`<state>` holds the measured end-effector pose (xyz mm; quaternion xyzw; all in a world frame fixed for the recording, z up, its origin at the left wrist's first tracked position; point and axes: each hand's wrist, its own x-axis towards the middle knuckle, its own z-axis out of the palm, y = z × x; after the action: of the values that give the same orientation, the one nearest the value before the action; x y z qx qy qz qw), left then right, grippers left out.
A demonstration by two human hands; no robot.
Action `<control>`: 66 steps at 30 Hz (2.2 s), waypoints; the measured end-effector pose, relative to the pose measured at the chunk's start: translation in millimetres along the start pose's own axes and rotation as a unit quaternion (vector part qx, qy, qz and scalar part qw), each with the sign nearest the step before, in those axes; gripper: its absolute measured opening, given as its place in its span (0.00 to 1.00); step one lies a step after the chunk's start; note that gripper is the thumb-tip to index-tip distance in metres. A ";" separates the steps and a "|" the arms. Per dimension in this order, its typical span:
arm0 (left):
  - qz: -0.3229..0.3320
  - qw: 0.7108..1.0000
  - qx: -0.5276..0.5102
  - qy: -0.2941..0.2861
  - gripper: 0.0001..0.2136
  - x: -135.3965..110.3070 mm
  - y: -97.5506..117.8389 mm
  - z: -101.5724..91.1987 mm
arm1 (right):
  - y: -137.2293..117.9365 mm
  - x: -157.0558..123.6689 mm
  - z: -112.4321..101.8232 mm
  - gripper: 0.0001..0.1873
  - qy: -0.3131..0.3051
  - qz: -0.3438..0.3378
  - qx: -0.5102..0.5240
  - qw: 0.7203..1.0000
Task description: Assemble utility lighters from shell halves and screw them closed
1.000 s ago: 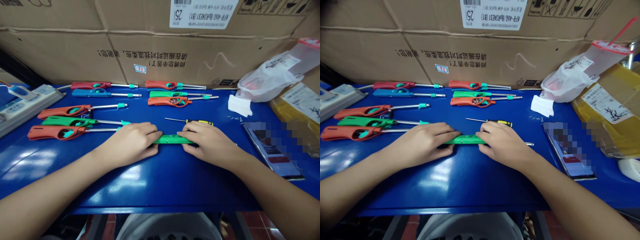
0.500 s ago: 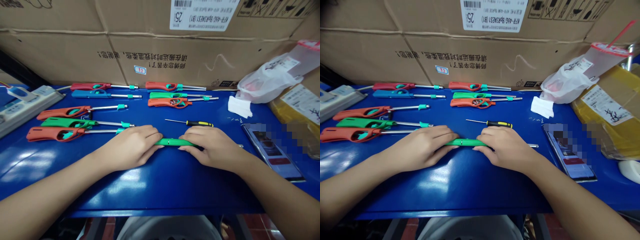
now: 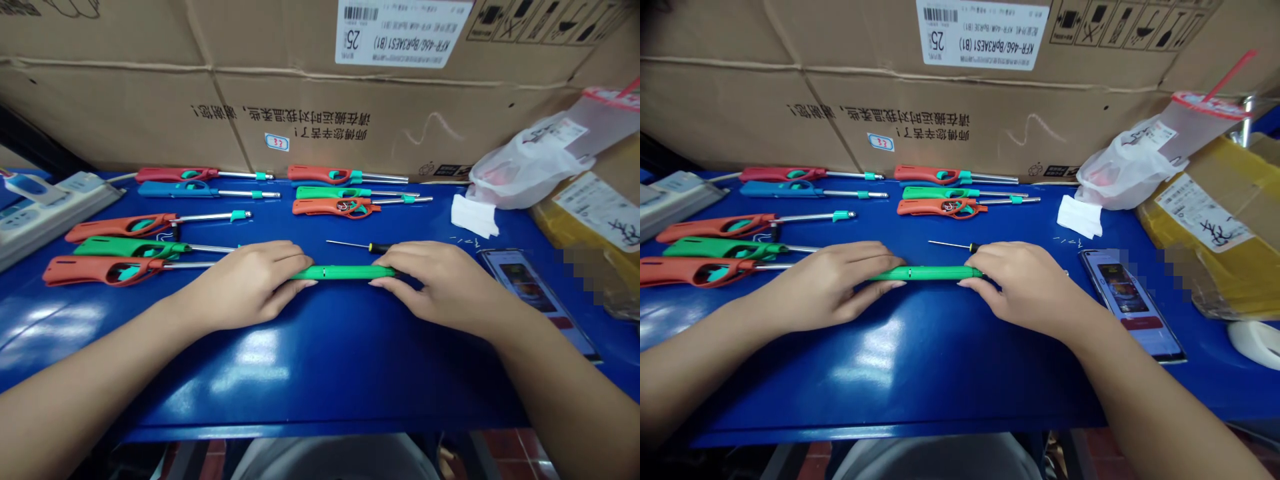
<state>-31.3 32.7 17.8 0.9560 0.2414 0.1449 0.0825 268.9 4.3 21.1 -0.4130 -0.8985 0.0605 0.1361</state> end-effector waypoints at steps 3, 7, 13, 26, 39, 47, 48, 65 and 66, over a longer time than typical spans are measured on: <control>0.000 1.000 -0.004 0.000 0.13 0.2 -0.2 0.0 | 0.6 -1.1 2.2 0.13 0.008 -0.013 -0.042 0.999; -0.017 0.999 -0.024 -0.013 0.13 1.2 2.1 0.2 | 2.7 -1.4 6.7 0.14 0.023 -0.026 -0.062 0.997; -0.186 0.941 -0.281 -0.008 0.14 8.8 11.8 3.0 | -3.6 1.4 8.9 0.17 0.014 -0.006 -0.026 1.000; -0.082 0.952 -0.247 0.162 0.12 6.1 23.6 6.6 | -11.9 4.4 9.1 0.20 0.042 -0.033 0.078 0.995; -0.082 0.937 -0.285 0.182 0.09 9.9 30.6 17.6 | -21.1 4.6 18.9 0.14 0.078 -0.054 0.111 0.989; -0.109 0.932 -0.315 0.143 0.09 12.3 36.8 19.1 | -25.8 4.5 21.2 0.15 0.044 -0.063 0.070 0.995; -0.114 0.930 -0.320 0.141 0.08 12.7 36.1 19.5 | -25.7 4.5 20.9 0.15 0.043 -0.057 0.067 0.995; -0.102 0.956 -0.220 0.167 0.08 5.7 16.5 2.2 | -6.7 0.7 6.8 0.10 0.043 -0.021 0.045 0.998; -0.099 0.962 -0.202 0.154 0.09 5.8 14.8 3.3 | -7.5 1.3 7.4 0.11 0.027 -0.012 0.037 0.999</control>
<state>-18.9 22.4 19.5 0.8569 0.3101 0.3276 0.2495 260.5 0.4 15.9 -0.3983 -0.8966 0.0806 0.1758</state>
